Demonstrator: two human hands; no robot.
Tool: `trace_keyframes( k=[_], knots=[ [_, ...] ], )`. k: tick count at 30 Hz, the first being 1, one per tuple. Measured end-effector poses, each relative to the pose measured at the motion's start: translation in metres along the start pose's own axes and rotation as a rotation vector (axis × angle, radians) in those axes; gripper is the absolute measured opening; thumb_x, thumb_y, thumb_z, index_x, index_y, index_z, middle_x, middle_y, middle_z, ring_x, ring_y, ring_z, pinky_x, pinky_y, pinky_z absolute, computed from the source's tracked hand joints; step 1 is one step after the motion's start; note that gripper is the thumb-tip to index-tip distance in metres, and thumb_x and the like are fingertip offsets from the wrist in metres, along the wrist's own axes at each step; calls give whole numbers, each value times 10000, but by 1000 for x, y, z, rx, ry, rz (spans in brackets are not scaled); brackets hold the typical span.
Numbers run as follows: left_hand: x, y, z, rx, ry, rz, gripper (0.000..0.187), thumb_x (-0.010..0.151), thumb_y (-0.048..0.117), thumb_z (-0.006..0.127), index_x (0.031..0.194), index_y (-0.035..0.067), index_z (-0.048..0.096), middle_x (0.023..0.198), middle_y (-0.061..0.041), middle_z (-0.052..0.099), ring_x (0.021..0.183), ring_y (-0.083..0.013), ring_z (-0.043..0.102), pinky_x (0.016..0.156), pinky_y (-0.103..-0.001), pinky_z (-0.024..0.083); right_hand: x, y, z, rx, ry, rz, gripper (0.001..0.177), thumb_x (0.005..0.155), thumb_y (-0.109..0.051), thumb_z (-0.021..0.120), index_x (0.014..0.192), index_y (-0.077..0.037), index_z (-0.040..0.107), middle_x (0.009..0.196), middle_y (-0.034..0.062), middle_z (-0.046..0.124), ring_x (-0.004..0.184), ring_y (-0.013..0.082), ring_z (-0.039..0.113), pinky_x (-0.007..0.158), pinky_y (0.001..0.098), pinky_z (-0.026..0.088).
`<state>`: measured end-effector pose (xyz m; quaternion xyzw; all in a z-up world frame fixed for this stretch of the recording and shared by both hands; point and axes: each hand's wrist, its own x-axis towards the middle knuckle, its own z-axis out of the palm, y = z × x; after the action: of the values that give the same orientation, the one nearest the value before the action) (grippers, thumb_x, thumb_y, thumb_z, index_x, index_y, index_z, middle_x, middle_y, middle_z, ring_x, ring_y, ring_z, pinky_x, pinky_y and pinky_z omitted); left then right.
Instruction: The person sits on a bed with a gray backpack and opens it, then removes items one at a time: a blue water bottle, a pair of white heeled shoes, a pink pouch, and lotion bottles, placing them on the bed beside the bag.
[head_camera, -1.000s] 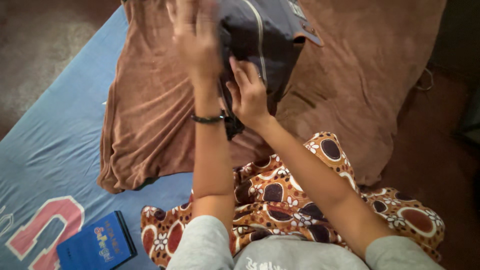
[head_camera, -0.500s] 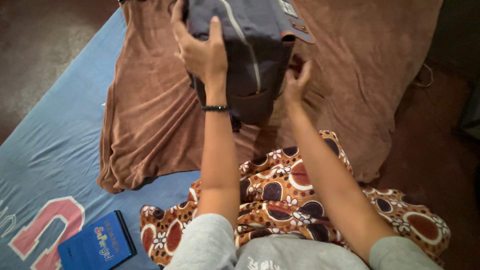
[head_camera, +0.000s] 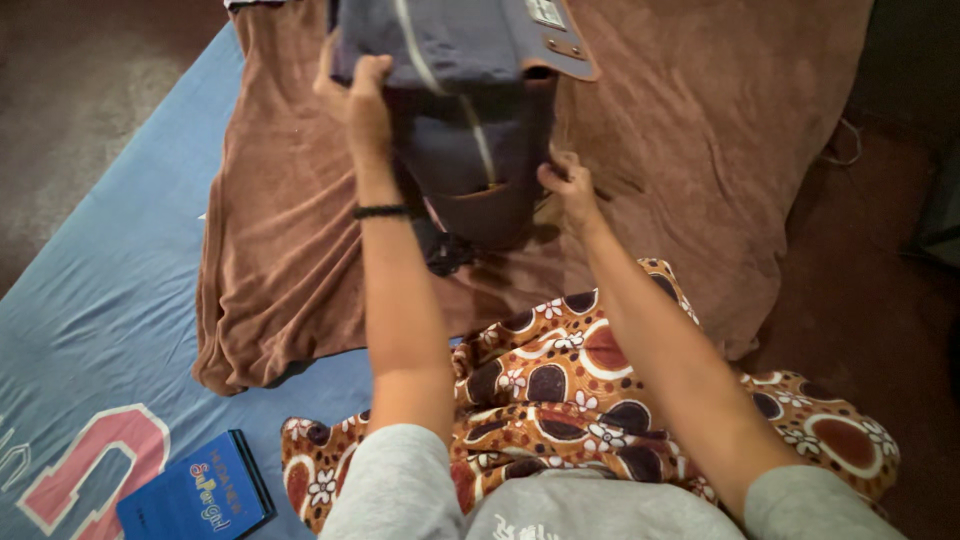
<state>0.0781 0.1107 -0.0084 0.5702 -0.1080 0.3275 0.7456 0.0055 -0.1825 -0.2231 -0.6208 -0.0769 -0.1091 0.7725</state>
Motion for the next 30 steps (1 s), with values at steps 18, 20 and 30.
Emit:
trace_keyframes(
  k=[18, 20, 30],
  knots=[
    [23, 36, -47, 402, 216, 421, 551, 883, 132, 843, 1313, -70, 563, 1291, -156, 643, 1166, -296, 620, 1020, -393, 487, 22, -1, 22, 12, 238, 335, 346, 1009, -305, 716, 995, 41, 704, 1027, 209, 720, 744, 288, 678, 639, 408, 527],
    [-7, 49, -31, 733, 563, 346, 630, 835, 325, 896, 1280, -11, 604, 1241, -110, 671, 1096, -258, 668, 969, -345, 540, 36, -9, 12, 159, 173, 270, 330, 1005, -342, 662, 1074, -19, 667, 1052, 152, 716, 818, 261, 714, 710, 425, 589],
    [-140, 51, 44, 886, 506, 136, 870, 976, 603, 685, 1595, 78, 371, 1607, -166, 452, 1532, -349, 403, 1292, -569, 329, 137, -40, 4, 45, 5, -89, 365, 1107, -339, 517, 1258, -28, 634, 1159, 72, 682, 1043, 171, 643, 903, 359, 550]
  ],
)
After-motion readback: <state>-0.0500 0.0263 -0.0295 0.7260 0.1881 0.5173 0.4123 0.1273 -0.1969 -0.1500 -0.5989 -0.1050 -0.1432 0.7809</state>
